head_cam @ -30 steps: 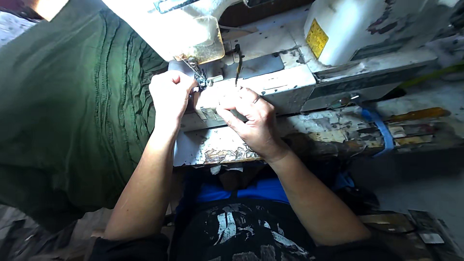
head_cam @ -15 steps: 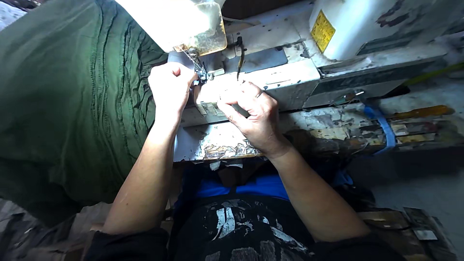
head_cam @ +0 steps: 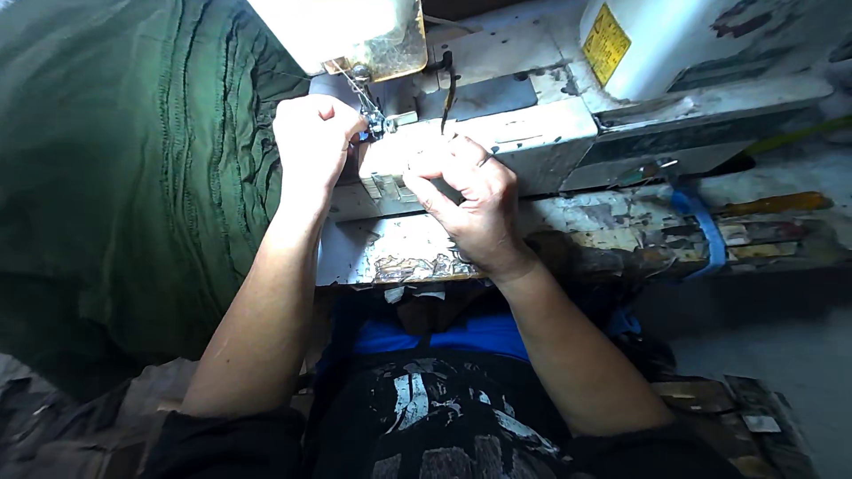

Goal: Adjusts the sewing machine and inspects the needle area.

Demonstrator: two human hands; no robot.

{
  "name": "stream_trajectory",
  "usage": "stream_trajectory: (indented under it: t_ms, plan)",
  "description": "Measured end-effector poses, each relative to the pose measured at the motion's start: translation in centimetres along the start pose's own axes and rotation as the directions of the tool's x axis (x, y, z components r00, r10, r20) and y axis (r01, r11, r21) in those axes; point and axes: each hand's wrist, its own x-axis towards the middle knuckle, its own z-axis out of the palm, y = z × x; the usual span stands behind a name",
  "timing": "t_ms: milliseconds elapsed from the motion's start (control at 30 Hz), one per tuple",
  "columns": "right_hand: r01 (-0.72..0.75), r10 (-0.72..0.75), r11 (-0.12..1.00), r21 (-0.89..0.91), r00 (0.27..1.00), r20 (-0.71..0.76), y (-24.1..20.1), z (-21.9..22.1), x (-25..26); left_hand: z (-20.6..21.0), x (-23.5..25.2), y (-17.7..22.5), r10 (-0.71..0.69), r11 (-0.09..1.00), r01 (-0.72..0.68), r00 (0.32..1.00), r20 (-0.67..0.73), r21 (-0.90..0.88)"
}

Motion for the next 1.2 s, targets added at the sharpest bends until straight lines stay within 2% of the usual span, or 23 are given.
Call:
stream_trajectory:
  t_ms: [133, 200, 267, 433, 600, 767, 867, 967, 1033, 1067, 1100, 1133, 1200]
  plan:
    - [-0.015, 0.015, 1.000, -0.009, 1.000, 0.019, -0.2, -0.1, 0.0, -1.1, 0.1, 0.2, 0.028, 0.999, -0.032, 0.993, 0.117, 0.032]
    - [-0.031, 0.033, 0.999, -0.030, 0.998, 0.062, -0.6, -0.5, -0.1, -2.3, 0.3, 0.3, 0.042, 0.999, -0.042, 0.974, 0.223, -0.005]
    - [-0.038, 0.041, 0.999, -0.037, 0.996, 0.080, -0.7, -0.7, -0.1, -2.8, 0.6, 0.0, 0.070, 0.996, -0.050, 0.962, 0.264, -0.080]
    - [-0.050, 0.053, 0.998, -0.039, 0.995, 0.086, -0.6, -0.6, 0.0, -2.3, 1.0, -1.4, 0.197, 0.972, -0.161, 0.956, 0.220, -0.168]
    - [-0.048, 0.056, 0.996, -0.079, 0.993, 0.105, -0.8, -0.8, -0.2, -1.9, 1.4, -1.9, 0.287, 0.957, -0.267, 0.922, 0.259, -0.111]
    - [-0.073, 0.079, 0.996, -0.060, 0.992, 0.099, -0.6, -0.8, -0.1, -1.7, 1.6, -1.8, 0.262, 0.965, -0.252, 0.929, 0.262, -0.072]
    - [-0.062, 0.064, 0.998, -0.030, 0.994, 0.088, -0.3, -0.7, 0.0, -1.3, 1.3, -1.7, 0.270, 0.962, -0.275, 0.940, 0.210, -0.007]
    - [-0.077, 0.085, 0.994, -0.078, 0.992, 0.097, -0.7, -0.9, 0.2, -0.9, 1.0, -1.7, 0.286, 0.956, -0.292, 0.947, 0.147, 0.018]
    - [-0.053, 0.063, 0.991, -0.120, 0.995, 0.080, -1.2, -0.5, 0.6, -1.0, 0.9, -1.9, 0.254, 0.966, -0.249, 0.964, 0.084, -0.070]
    - [-0.021, 0.033, 0.988, -0.151, 0.997, 0.075, -1.4, -0.2, 0.8, -1.5, 1.0, -1.7, 0.185, 0.966, -0.169, 0.980, 0.071, -0.194]
    - [0.017, -0.002, 0.984, -0.176, 0.996, 0.085, -1.7, 0.1, 1.0, -2.0, 1.0, -1.5, 0.091, 0.923, -0.052, 0.992, 0.083, -0.382]
    - [0.056, -0.036, 0.978, -0.203, 0.994, 0.102, -2.1, 0.5, 1.2, -2.7, 0.9, -1.2, -0.015, 0.803, 0.086, 0.992, 0.126, -0.590]
    - [0.117, -0.083, 0.960, -0.255, 0.986, 0.142, -2.5, 1.2, 1.5, -4.1, 0.5, -0.9, -0.182, 0.434, 0.266, 0.962, 0.206, -0.861]
